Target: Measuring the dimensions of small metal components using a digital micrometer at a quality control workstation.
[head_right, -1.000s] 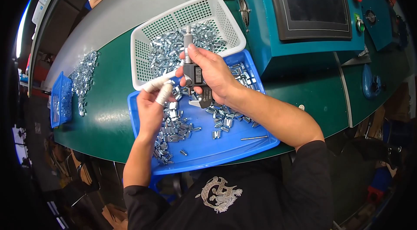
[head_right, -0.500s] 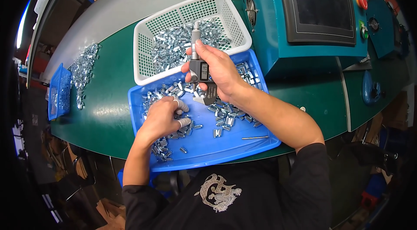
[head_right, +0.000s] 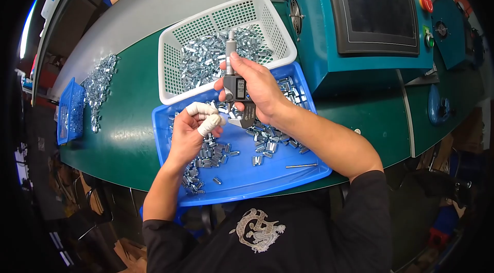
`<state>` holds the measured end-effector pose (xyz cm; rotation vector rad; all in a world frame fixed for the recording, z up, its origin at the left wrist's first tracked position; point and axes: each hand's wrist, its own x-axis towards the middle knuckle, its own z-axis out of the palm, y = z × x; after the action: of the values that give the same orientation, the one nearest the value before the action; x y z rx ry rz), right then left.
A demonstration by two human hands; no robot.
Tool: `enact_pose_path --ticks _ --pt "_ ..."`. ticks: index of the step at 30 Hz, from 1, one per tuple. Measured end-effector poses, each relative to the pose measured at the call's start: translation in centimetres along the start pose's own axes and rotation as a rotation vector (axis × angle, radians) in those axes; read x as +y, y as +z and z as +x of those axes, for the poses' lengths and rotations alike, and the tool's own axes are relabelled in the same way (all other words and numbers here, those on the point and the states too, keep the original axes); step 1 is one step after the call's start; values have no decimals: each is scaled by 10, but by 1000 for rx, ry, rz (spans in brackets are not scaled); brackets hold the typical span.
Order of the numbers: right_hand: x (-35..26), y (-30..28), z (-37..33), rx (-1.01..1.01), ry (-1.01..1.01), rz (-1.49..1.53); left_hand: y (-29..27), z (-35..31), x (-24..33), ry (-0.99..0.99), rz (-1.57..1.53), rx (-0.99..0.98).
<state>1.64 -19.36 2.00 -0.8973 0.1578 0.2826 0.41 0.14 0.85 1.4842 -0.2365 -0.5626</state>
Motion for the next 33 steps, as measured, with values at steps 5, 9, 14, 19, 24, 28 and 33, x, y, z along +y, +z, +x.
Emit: enact_pose_path --ticks 5,9,14,19,24,28,33 --pt "0 1 0 -17 -3 16 2 0 -5 63 92 89" --pt "0 0 -1 -33 -5 31 10 -1 -1 8 -45 93" --pt "1 0 0 -41 7 63 8 0 -5 -63 -122 89" --pt "2 -1 0 -55 -12 66 8 1 -2 -62 -140 26" --pt "3 -1 0 -54 -10 83 8 1 -1 -36 -142 15" --pt "2 0 0 -35 -6 73 8 1 -3 -33 -132 15" --pt "2 2 -1 -22 -12 70 7 2 -2 -54 -164 4"
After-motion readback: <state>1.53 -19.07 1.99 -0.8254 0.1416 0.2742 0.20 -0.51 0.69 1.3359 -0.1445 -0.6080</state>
